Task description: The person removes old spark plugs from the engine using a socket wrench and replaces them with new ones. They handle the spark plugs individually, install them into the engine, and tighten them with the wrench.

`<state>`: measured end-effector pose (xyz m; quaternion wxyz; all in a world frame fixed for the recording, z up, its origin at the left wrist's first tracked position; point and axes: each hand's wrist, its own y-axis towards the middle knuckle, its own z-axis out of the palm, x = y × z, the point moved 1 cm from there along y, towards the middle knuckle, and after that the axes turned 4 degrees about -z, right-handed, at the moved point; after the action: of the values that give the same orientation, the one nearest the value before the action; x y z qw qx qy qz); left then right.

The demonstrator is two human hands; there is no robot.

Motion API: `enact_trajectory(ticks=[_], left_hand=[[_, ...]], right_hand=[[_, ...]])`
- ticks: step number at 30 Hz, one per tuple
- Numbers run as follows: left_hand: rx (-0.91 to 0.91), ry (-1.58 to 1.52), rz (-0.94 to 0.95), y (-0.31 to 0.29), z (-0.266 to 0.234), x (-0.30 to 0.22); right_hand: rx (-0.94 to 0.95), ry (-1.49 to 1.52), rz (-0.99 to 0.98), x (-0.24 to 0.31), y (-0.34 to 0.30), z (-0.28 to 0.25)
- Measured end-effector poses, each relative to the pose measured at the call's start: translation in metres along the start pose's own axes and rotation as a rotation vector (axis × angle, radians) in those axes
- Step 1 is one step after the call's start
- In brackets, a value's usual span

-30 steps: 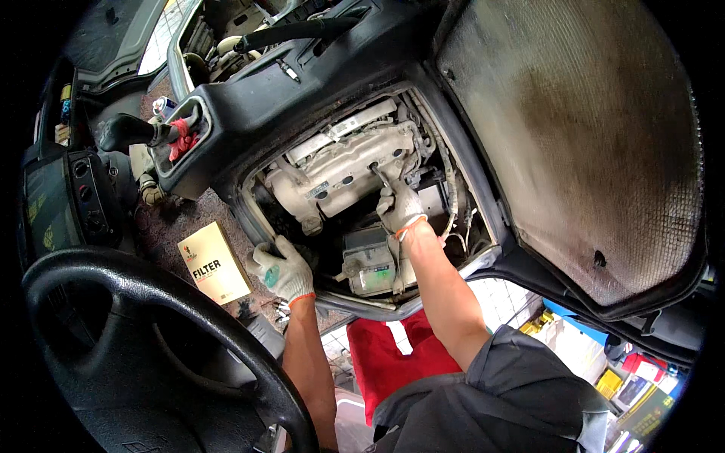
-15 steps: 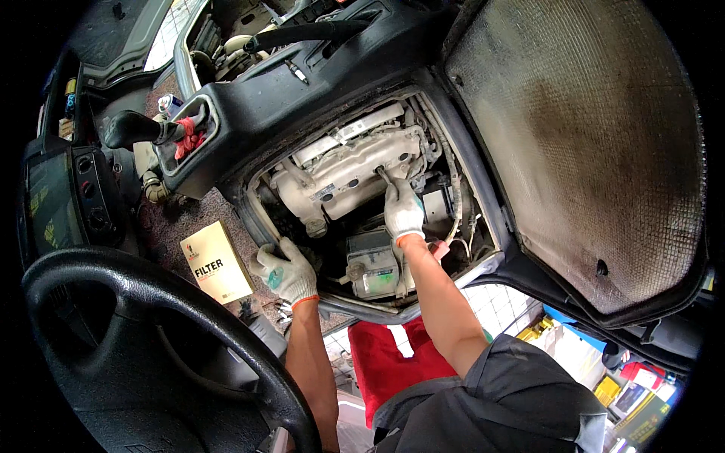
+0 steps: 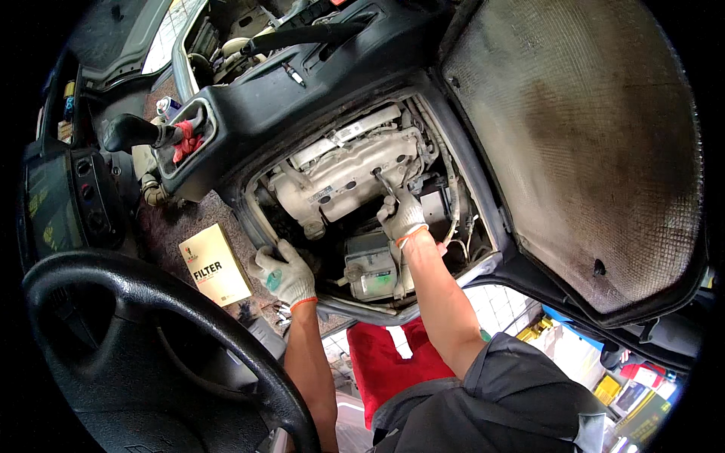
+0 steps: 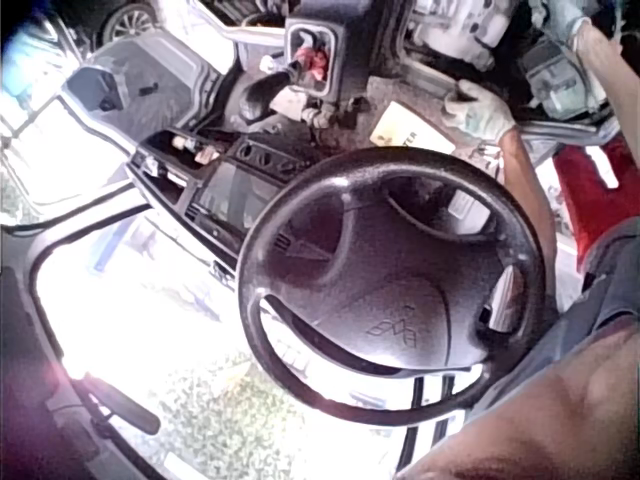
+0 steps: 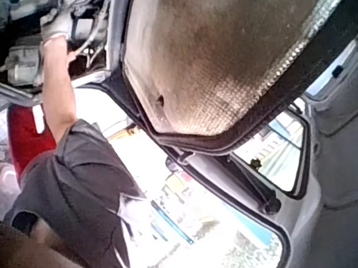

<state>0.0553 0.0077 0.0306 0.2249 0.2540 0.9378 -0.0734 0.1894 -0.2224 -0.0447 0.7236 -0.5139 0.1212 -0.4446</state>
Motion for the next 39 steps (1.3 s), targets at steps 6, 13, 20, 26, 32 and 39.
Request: enact_trajectory(ticks=[6,13,20,26,32,39], left_hand=[[-0.077,0.031,0.071,0.000,0.007,0.006],[-0.086,0.054,0.055,-0.001,0.001,0.003],[-0.072,0.005,0.052,-0.001,0.002,-0.002],[-0.045,0.028,0.034,0.000,0.002,-0.003],[-0.067,0.040,0.052,-0.001,0.003,0.001],[-0.048,0.032,0.051,-0.001,0.000,-0.005]], right_hand=[[-0.227,-1.521,-1.118,-0.006,0.000,-0.003],[-0.090,-0.506,-0.266,-0.010,0.008,-0.009],[-0.024,-0.553,-0.339,0.002,0.018,-0.005],[-0.070,-1.134,-0.864,-0.006,0.003,-0.006],[-0.069,-0.324,-0.114,0.000,0.005,0.004],[-0.321,-1.548,-0.888,-0.010,0.004,-0.006]])
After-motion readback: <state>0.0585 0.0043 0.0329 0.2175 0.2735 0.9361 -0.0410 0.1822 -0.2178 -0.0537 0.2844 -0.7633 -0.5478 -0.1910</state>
